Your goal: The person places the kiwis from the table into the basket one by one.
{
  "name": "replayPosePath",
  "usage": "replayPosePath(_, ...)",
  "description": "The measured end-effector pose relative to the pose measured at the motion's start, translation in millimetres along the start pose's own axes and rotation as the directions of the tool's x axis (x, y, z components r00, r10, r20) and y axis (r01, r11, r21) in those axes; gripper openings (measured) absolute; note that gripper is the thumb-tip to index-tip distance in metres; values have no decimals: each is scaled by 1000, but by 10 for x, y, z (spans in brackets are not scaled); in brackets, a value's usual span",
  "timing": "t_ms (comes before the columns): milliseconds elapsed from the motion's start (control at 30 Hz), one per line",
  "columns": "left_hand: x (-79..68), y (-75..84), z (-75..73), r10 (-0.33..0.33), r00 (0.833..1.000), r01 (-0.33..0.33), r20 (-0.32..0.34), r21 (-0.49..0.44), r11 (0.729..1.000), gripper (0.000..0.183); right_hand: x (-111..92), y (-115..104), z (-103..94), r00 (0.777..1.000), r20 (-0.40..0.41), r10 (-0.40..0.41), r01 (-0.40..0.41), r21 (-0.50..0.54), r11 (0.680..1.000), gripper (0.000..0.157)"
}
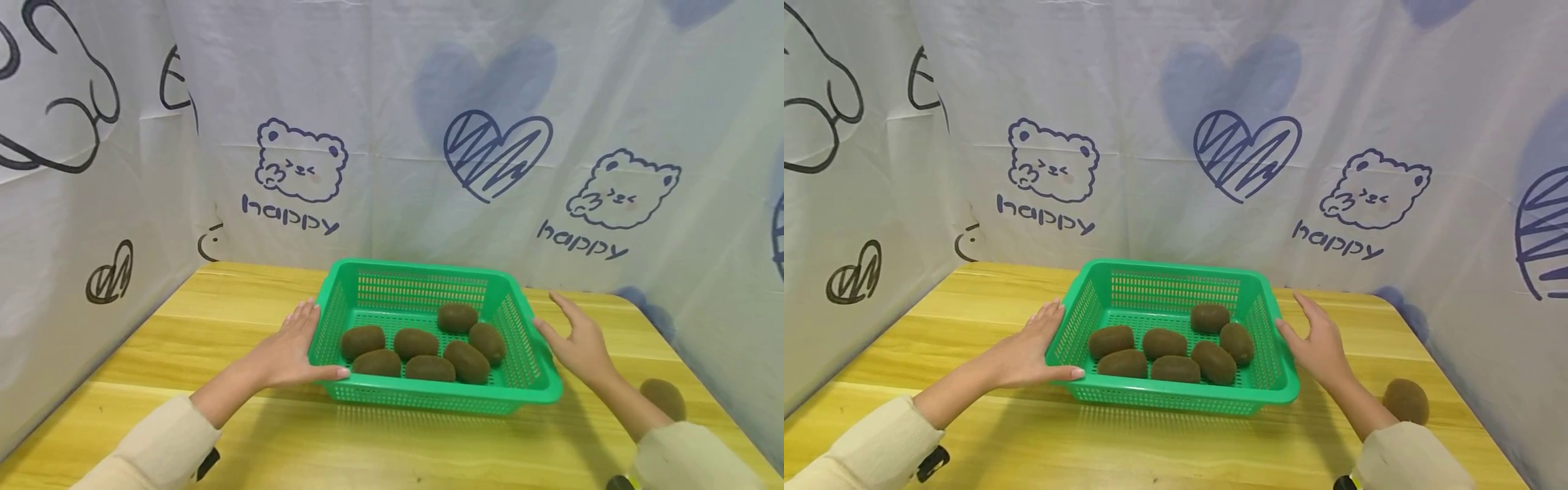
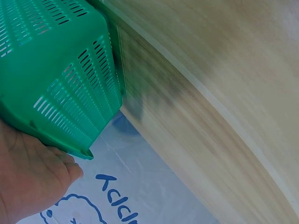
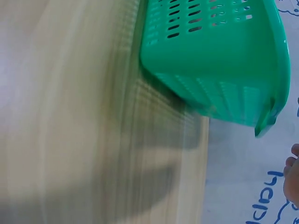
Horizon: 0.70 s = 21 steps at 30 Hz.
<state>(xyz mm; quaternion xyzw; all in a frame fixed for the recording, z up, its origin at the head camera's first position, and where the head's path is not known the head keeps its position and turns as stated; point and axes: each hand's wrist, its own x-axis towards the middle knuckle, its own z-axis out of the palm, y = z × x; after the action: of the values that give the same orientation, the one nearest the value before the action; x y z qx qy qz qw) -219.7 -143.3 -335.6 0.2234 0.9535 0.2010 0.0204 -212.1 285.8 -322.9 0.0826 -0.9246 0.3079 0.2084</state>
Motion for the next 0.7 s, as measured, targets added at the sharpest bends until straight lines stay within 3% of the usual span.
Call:
replayPosePath(433,21,-4,11,11,1000,-10,-21,39,999,115,-278,267,-89,1000,-24,16,-16,-8,1000,64)
replayPosePath(700,17,0,5,21,999,-19,-28,57,998,114,-432,411,-152,995,22,94,-93,-37,995,71)
